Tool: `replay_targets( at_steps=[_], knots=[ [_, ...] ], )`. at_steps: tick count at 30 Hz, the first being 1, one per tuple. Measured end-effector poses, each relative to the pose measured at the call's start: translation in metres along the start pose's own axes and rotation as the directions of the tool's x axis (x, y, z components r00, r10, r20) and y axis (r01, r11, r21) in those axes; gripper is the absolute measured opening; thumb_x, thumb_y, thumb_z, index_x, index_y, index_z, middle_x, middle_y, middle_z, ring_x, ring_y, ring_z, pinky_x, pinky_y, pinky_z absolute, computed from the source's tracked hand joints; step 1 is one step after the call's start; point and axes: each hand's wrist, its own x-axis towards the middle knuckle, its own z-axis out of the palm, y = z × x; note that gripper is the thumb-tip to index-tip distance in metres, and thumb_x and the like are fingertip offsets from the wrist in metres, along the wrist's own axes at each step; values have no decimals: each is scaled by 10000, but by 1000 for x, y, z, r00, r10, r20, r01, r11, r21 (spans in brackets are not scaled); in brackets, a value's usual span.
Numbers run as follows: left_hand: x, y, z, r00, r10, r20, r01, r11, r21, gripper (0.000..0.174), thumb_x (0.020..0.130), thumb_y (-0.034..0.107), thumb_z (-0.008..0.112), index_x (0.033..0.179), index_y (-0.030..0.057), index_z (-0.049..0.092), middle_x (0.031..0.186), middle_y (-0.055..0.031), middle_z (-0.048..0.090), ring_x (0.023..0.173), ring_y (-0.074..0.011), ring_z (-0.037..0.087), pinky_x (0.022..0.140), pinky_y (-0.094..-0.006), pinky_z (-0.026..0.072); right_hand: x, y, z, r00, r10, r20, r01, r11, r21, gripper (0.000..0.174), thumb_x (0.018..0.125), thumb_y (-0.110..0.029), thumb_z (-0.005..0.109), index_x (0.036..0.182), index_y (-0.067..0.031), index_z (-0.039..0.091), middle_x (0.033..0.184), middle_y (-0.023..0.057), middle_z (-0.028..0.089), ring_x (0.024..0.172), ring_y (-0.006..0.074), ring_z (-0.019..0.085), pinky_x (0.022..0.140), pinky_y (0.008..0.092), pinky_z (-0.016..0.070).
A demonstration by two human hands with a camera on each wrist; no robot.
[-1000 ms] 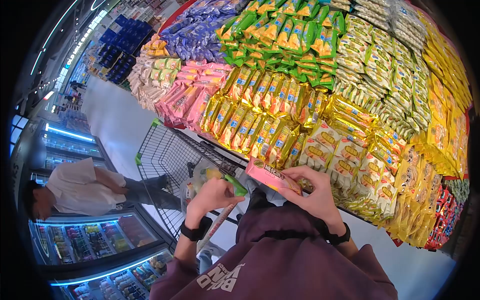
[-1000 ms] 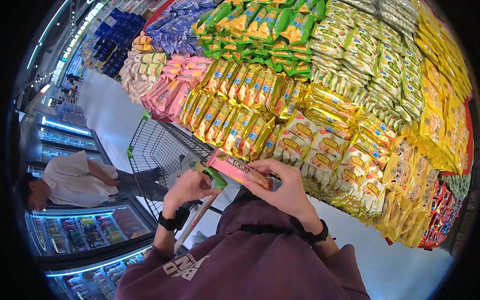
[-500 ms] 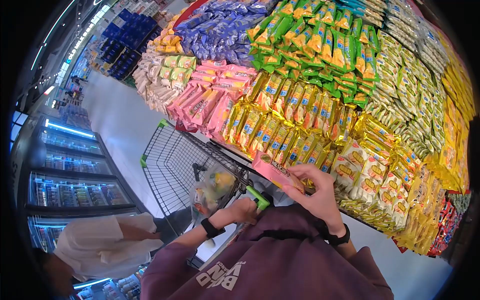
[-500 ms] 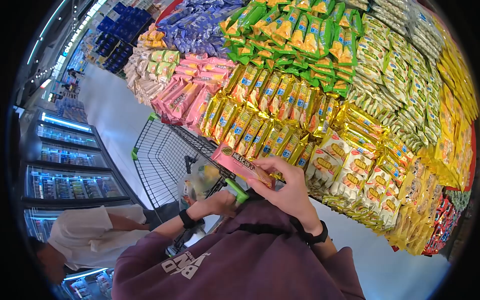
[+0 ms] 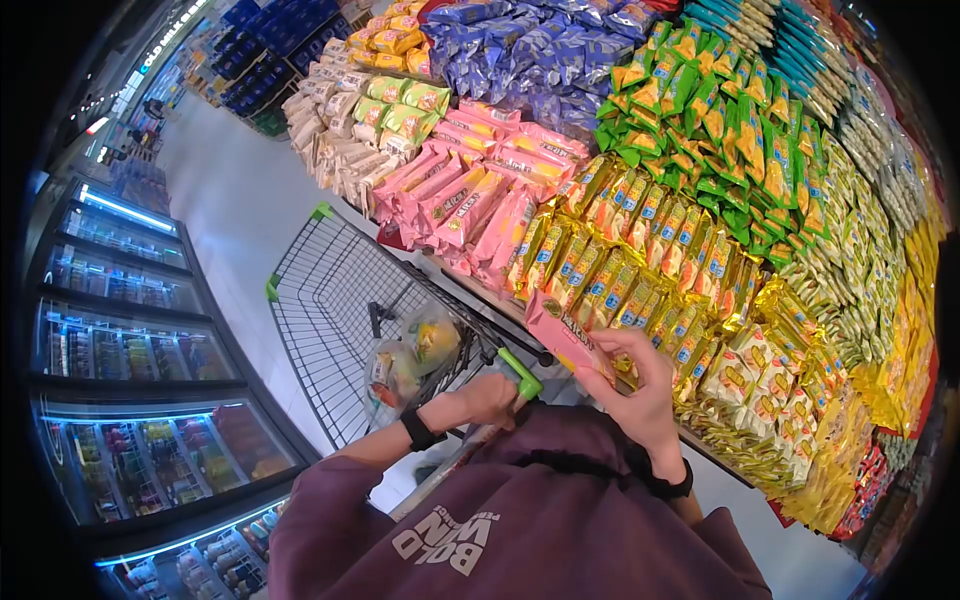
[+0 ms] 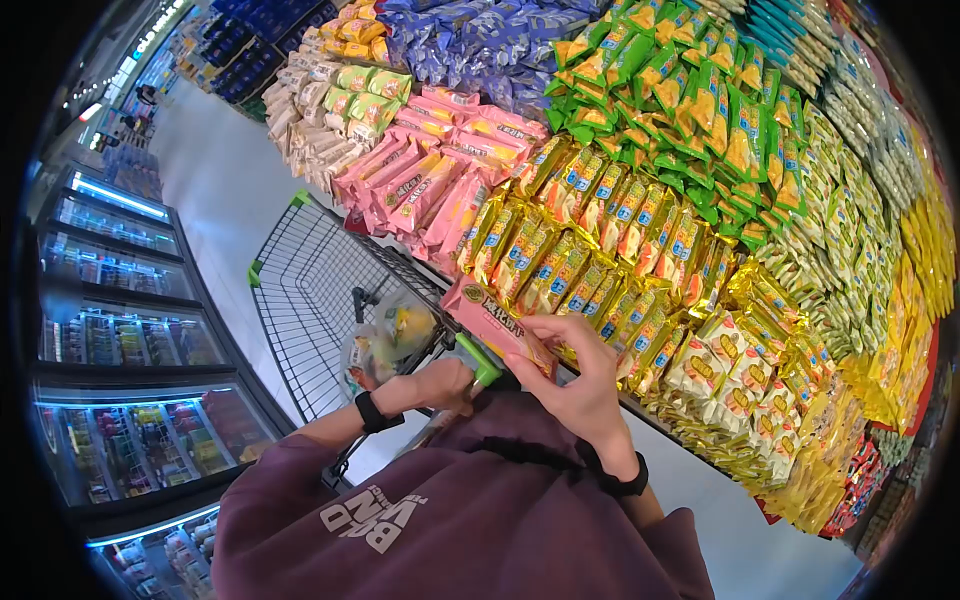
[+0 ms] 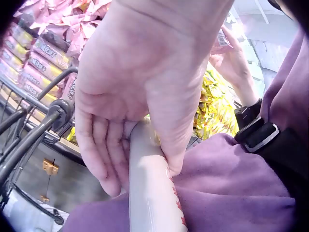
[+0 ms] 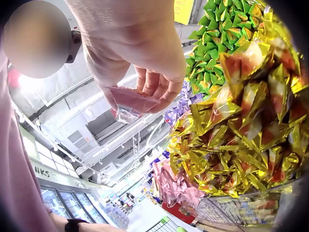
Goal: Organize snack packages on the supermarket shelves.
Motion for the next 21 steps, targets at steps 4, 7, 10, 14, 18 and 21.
replay_targets(
  at_steps=[4, 7, 10, 14, 18, 21],
  knots=[
    [-7, -24, -12, 999, -41, 30, 41, 999, 18, 381, 638, 357, 843, 796, 29, 734, 718, -216, 669, 732, -383, 676, 678, -449, 537, 8, -3, 22, 1000, 1, -31, -2, 999, -53, 318, 794, -89, 806, 1074, -17, 674, 935, 68, 667, 803, 145, 637, 736, 276, 513],
    [-12, -45, -24, 999, -52, 9, 52, 999, 16, 390, 632, 362, 853, 821, 41, 739, 752, -221, 677, 763, -381, 681, 693, -452, 541, 16, -4, 40, 998, 9, -61, -12, 999, -51, 319, 793, -89, 805, 1074, -15, 674, 940, 69, 671, 792, 147, 634, 730, 277, 513],
    [-20, -64, -36, 997, -74, 13, 74, 997, -14, 397, 634, 370, 857, 832, 46, 742, 771, -219, 680, 781, -381, 683, 702, -449, 543, 23, -4, 57, 996, -12, -89, 4, 997, -83, 322, 796, -89, 801, 1080, -15, 670, 946, 73, 679, 793, 150, 645, 737, 277, 518],
    [-26, -93, -48, 995, -100, 19, 100, 995, -11, 413, 645, 387, 852, 831, 36, 739, 790, -219, 679, 798, -390, 682, 710, -448, 545, 31, -5, 74, 995, 24, -99, -31, 998, -63, 331, 804, -96, 794, 1094, -10, 660, 961, 83, 694, 839, 153, 670, 774, 282, 526],
    [-38, -99, -69, 979, -200, 42, 194, 974, 117, 407, 655, 388, 827, 825, 29, 737, 794, -217, 681, 811, -388, 684, 722, -443, 551, 39, -5, 81, 991, 88, -97, -84, 996, 43, 343, 813, -98, 788, 1115, -19, 648, 970, 82, 704, 861, 152, 685, 785, 286, 528],
    [-45, -106, -79, 970, -241, 20, 236, 962, 137, 376, 641, 357, 818, 807, 30, 733, 770, -213, 677, 803, -380, 686, 729, -440, 555, 45, -2, 81, 993, 70, -93, -70, 998, 4, 340, 819, -91, 783, 1122, -30, 642, 941, 73, 710, 830, 148, 692, 755, 279, 533]
  ],
)
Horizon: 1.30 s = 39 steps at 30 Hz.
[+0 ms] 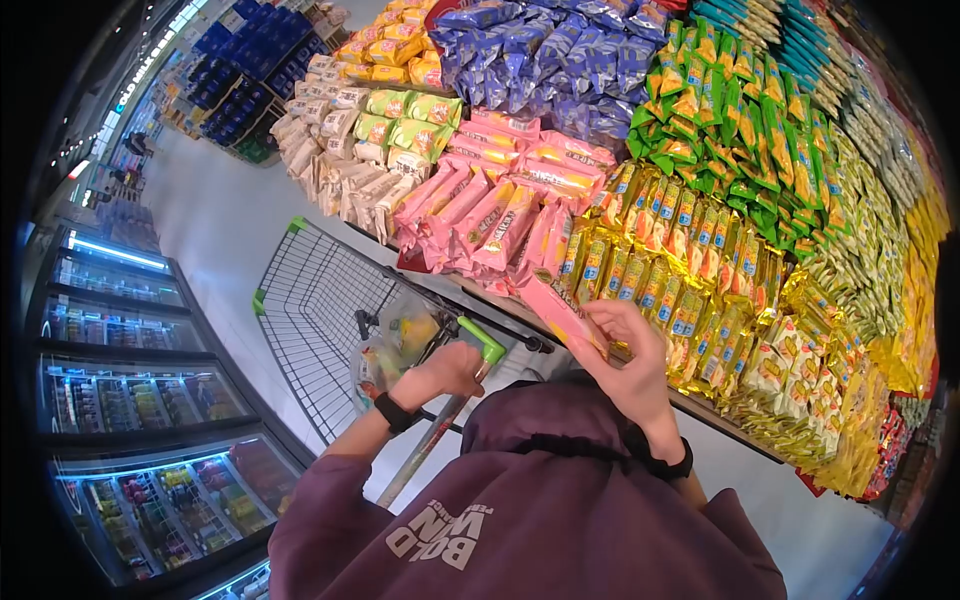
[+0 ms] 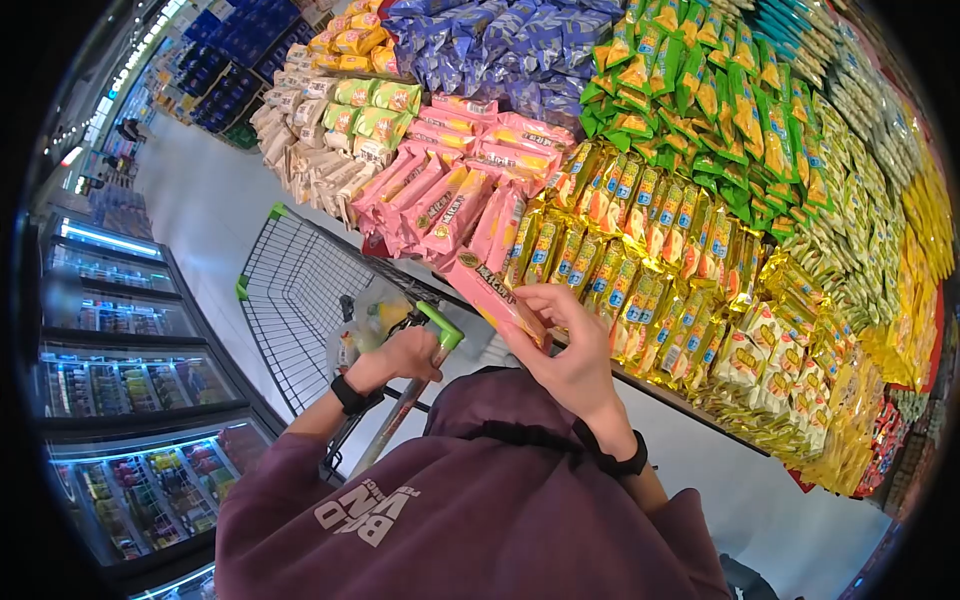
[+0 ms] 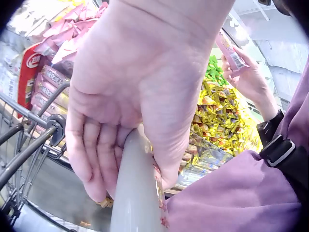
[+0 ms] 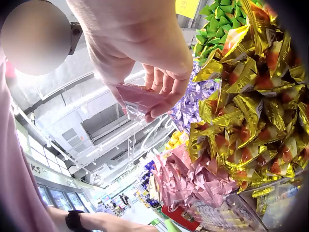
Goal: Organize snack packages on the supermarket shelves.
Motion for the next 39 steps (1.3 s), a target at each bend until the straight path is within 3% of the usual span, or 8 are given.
replay_targets(
  at_steps=[12, 16, 20, 23, 26, 30, 35, 39],
  knots=[
    [-7, -46, 17, 957, -57, -283, 77, 995, 60, 278, 623, 243, 775, 680, -3, 660, 662, -229, 627, 667, -408, 655, 651, -461, 552, 12, 2, -14, 996, -45, 78, 49, 998, -38, 300, 827, -132, 795, 1073, -53, 644, 875, 47, 706, 730, 111, 667, 562, 238, 482],
    [-12, -47, 18, 937, -13, -350, 69, 987, 147, 234, 679, 198, 740, 649, 1, 618, 646, -187, 621, 633, -381, 650, 611, -459, 539, 12, 8, -14, 988, -138, 72, 143, 987, -68, 301, 816, -132, 797, 1062, -45, 646, 916, 69, 694, 754, 163, 675, 614, 278, 502],
    [-36, -19, -23, 959, 56, -276, 15, 968, 251, 470, 791, 467, 749, 759, 20, 609, 639, -132, 614, 659, -364, 648, 598, -438, 517, 15, 2, -9, 990, -124, 61, 131, 985, -115, 322, 793, -115, 807, 1065, -42, 651, 946, 85, 687, 807, 217, 670, 680, 313, 520],
    [-50, 15, -78, 885, 43, -463, -53, 999, -8, 546, 816, 444, 762, 1100, 12, 588, 825, -150, 690, 759, -371, 671, 684, -471, 531, 24, -5, -2, 972, -234, 26, 233, 947, -219, 366, 750, -86, 823, 1073, -40, 656, 951, 83, 684, 850, 252, 656, 729, 342, 527],
    [-54, 42, -115, 574, 264, -775, -384, 923, 30, 595, 798, 310, 810, 1235, 5, 543, 998, -159, 696, 880, -346, 683, 775, -429, 543, 33, -11, 7, 950, -311, 34, 308, 910, -279, 378, 732, -62, 828, 1068, -38, 657, 959, 83, 686, 843, 256, 655, 728, 348, 528],
    [-39, 33, -108, 482, 338, -809, -589, 808, -14, 547, 760, 179, 842, 1214, 1, 595, 1083, -141, 684, 948, -290, 680, 836, -369, 537, 37, -16, 21, 943, -329, 47, 329, 904, -275, 395, 714, -34, 829, 1067, -44, 653, 967, 93, 690, 849, 261, 653, 738, 347, 529],
    [-30, 31, -90, 469, 156, -869, -664, 711, -231, 335, 732, 135, 862, 978, -16, 692, 951, -100, 709, 865, -199, 683, 787, -308, 526, 25, -3, 50, 978, -78, -194, 100, 989, 106, 605, 772, -12, 818, 1285, -10, 499, 1207, 107, 633, 1074, 202, 654, 938, 325, 532],
    [-27, 38, -77, 476, 14, -879, -672, 651, -354, 268, 708, 115, 874, 867, -7, 697, 850, -70, 702, 789, -136, 660, 725, -271, 504, 30, -10, 56, 976, 197, -91, -116, 827, 550, 647, 811, 47, 769, 1357, 42, 422, 1245, 160, 602, 1079, 193, 637, 964, 326, 518]
  ],
)
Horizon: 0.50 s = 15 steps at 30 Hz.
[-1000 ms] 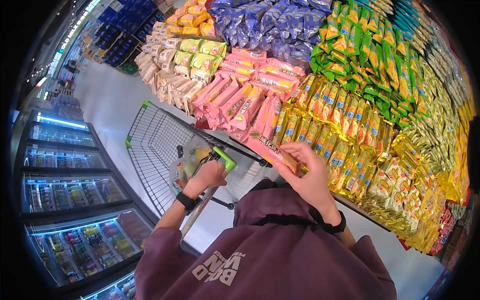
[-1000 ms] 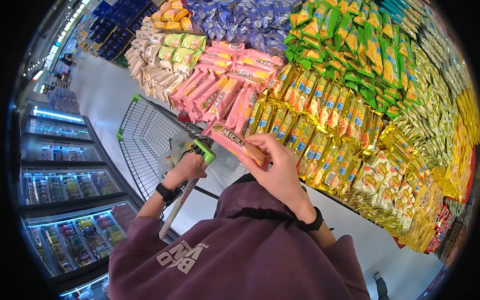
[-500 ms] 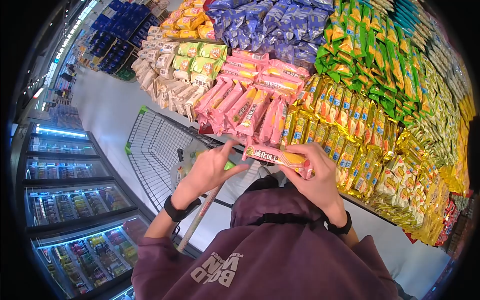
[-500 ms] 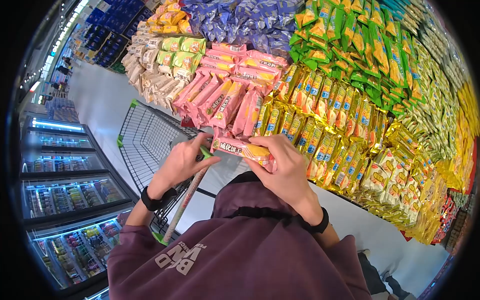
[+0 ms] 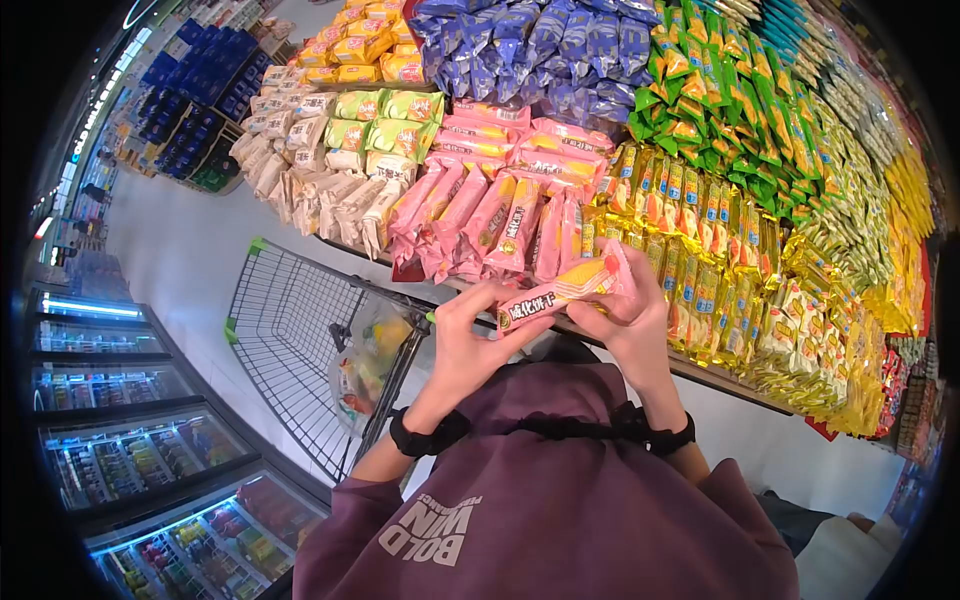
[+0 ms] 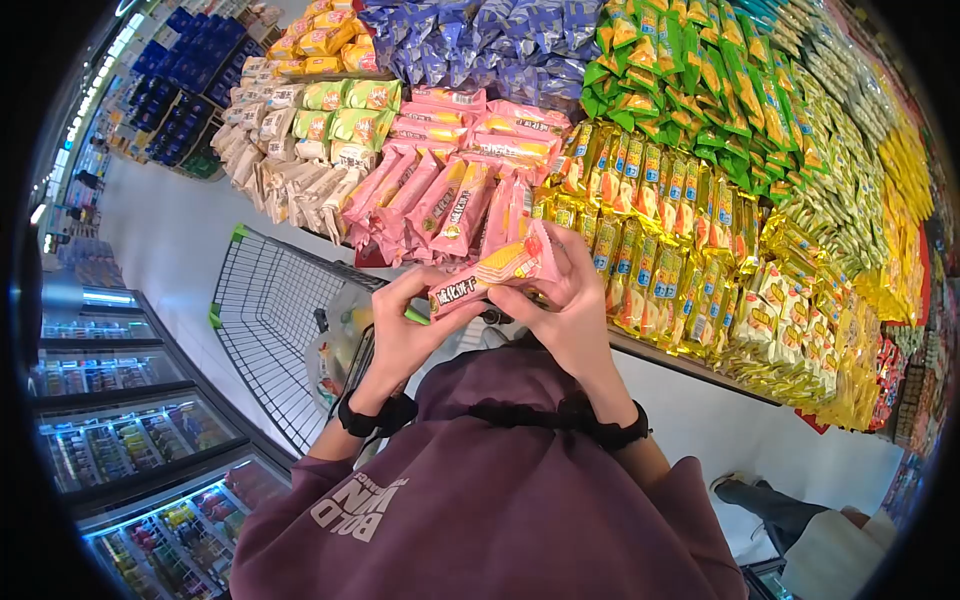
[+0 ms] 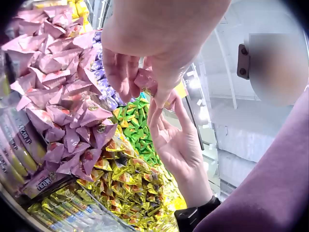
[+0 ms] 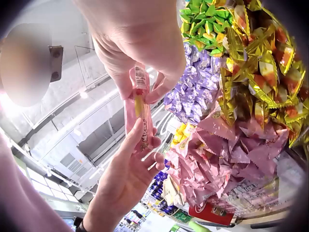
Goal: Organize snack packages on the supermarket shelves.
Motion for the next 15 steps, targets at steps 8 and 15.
replay_targets(
  at_steps=[8, 15],
  knots=[
    [5, 5, 6, 992, 124, 36, -125, 992, 15, 290, 735, 162, 851, 886, -27, 690, 759, -85, 680, 702, -131, 645, 674, -279, 498, 0, 9, -2, 995, 97, 31, -92, 988, -127, 615, 844, 33, 743, 1366, 44, 418, 1125, 122, 667, 1029, 163, 649, 910, 306, 533],
    [-5, 5, 6, 998, -62, -19, 62, 998, 22, 301, 769, 154, 816, 979, -27, 697, 774, -115, 693, 690, -153, 657, 664, -285, 499, 7, 12, 16, 999, 41, -6, -41, 997, -71, 460, 914, -52, 701, 1310, 25, 479, 1142, 127, 670, 1014, 159, 655, 846, 302, 553]
  ],
)
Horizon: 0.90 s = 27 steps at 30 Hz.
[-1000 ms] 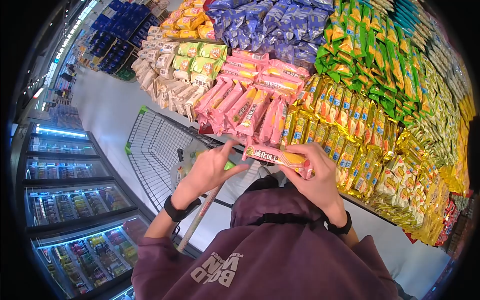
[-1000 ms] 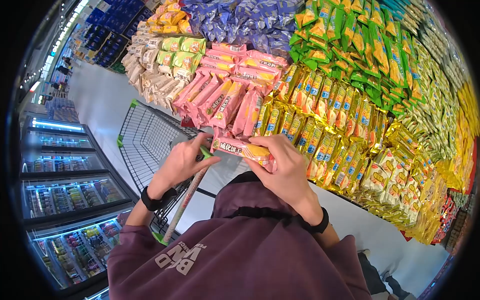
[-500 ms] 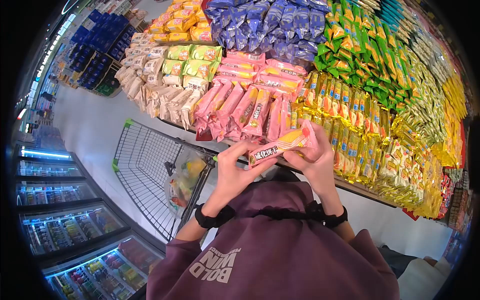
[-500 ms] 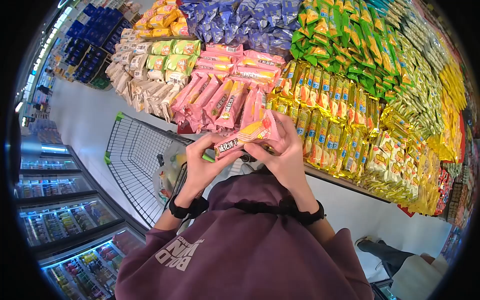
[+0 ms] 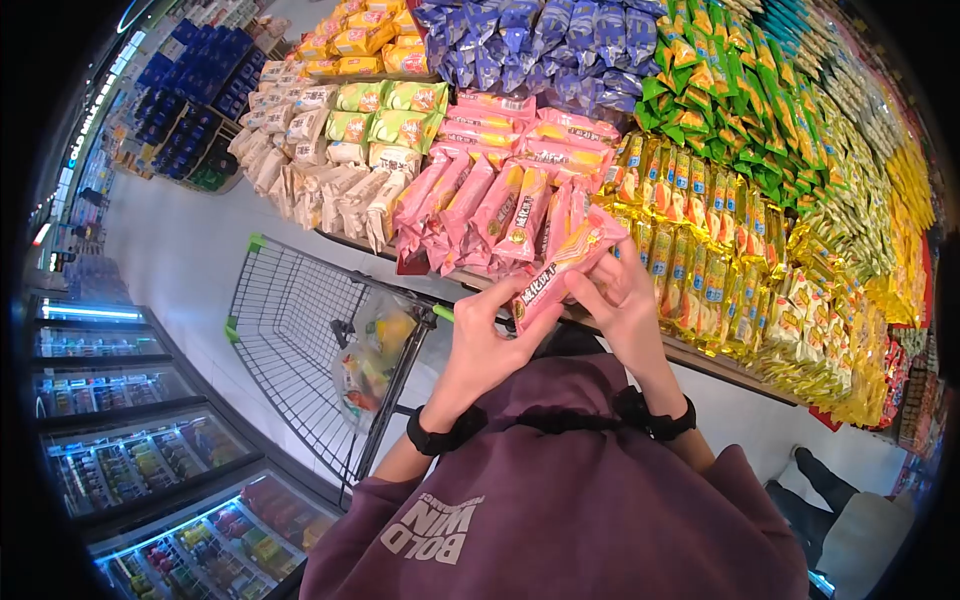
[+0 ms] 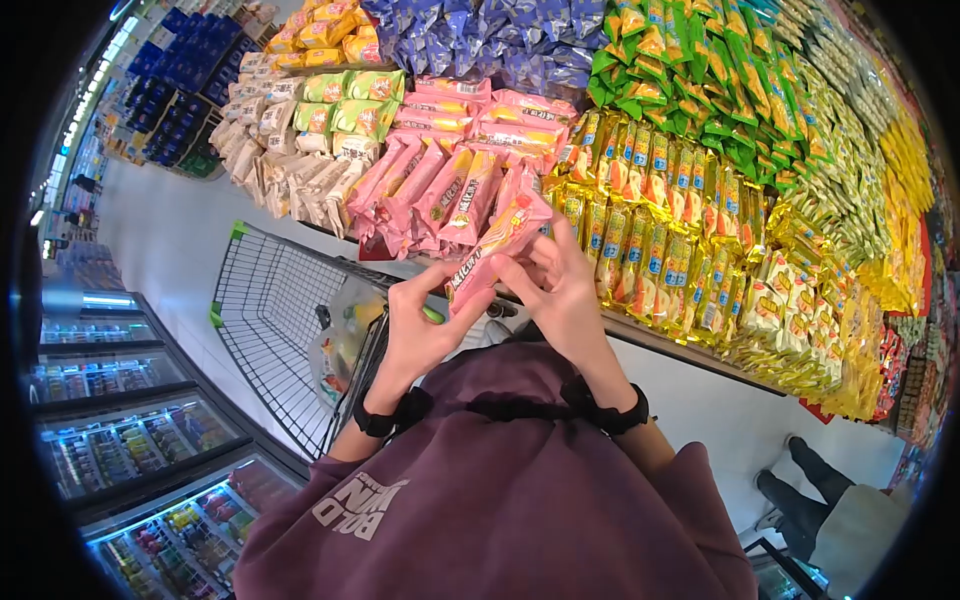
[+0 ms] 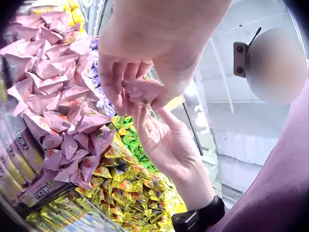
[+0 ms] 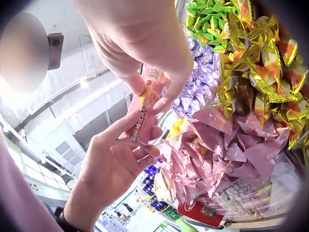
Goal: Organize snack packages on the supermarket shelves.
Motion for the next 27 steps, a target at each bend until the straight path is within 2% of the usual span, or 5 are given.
replay_targets(
  at_steps=[5, 11, 16, 19, 27],
  knots=[
    [-4, 5, -2, 998, -30, 59, 24, 995, 101, 318, 784, 123, 796, 1026, -40, 668, 933, -174, 721, 775, -280, 709, 705, -338, 541, 5, 11, -7, 999, 7, 49, 2, 984, -180, 564, 898, -121, 736, 1381, 15, 479, 1089, 109, 695, 936, 140, 671, 782, 292, 550],
    [-4, -6, -2, 997, 68, 49, -71, 995, 65, 332, 765, 107, 796, 1046, -30, 684, 874, -154, 702, 771, -214, 683, 703, -318, 518, 13, 1, -12, 959, 100, 265, 108, 737, -667, 656, 840, -277, 784, 1353, 43, 528, 795, 103, 712, 717, 112, 661, 684, 281, 515],
    [11, -1, -15, 976, 211, -58, -206, 974, 91, 314, 782, 76, 782, 1075, 1, 695, 1001, -148, 707, 916, -231, 684, 777, -329, 527, 14, 4, -10, 974, -218, -65, 185, 926, -330, 470, 924, -156, 705, 1305, 36, 506, 960, 64, 682, 829, 97, 635, 756, 264, 500],
    [27, -21, -13, 917, 385, -104, -328, 877, 352, 313, 783, 59, 777, 1081, 22, 690, 1074, -117, 689, 960, -283, 667, 828, -362, 529, 16, -8, -13, 962, -208, -178, 170, 963, -208, 379, 971, -114, 640, 1304, 9, 507, 1137, 48, 626, 965, 80, 599, 839, 259, 484],
    [43, -41, 1, 899, 414, 145, -419, 712, 563, 366, 775, 64, 732, 1124, 16, 633, 1095, -107, 632, 952, -281, 601, 797, -402, 488, 8, 2, -13, 971, -161, -177, 117, 964, -238, 412, 959, -109, 659, 1323, 9, 508, 1112, 41, 630, 943, 71, 598, 799, 243, 487]
  ],
)
